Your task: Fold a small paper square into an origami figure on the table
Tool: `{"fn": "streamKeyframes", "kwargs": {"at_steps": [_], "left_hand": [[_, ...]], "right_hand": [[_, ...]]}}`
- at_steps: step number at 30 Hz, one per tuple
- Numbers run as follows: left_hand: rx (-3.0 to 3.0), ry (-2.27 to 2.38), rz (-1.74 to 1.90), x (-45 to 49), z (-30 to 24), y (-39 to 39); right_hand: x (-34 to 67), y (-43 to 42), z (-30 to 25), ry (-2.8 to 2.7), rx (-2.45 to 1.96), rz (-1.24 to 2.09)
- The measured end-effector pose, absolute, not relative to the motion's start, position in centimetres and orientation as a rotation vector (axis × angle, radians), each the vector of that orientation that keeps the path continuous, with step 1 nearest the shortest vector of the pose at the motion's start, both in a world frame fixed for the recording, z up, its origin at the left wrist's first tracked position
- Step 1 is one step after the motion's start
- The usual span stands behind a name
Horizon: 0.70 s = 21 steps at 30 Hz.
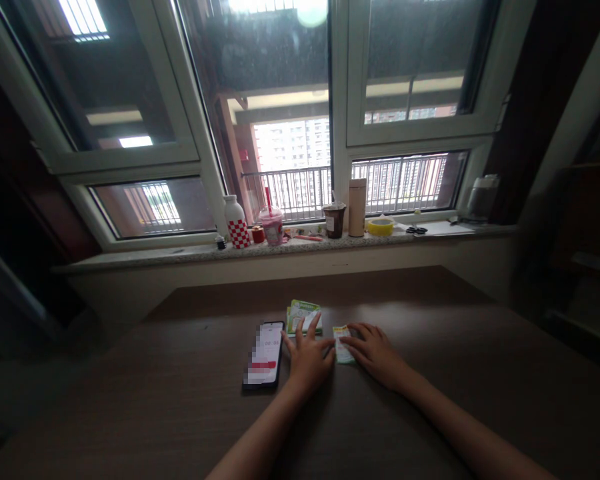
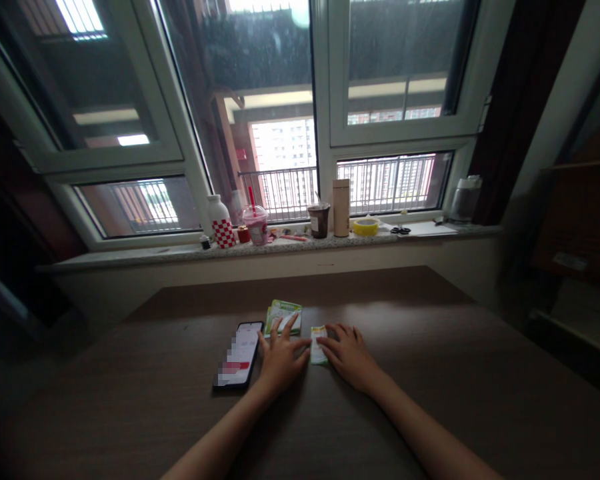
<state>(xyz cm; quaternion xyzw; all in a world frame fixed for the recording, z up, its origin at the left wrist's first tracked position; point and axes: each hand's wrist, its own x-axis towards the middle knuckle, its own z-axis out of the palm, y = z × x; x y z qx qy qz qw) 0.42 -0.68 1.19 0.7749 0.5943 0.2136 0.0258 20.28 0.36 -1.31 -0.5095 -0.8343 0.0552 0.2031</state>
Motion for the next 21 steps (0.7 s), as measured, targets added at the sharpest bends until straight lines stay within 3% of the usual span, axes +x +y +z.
{"fn": "streamKeyframes", "kwargs": {"at_steps": [21], "left_hand": [[2.335, 1.850, 0.675, 0.30, 0.63, -0.21]], "right_hand": [[20.16, 0.36, -1.26, -2.342, -1.456, 0.213]]}}
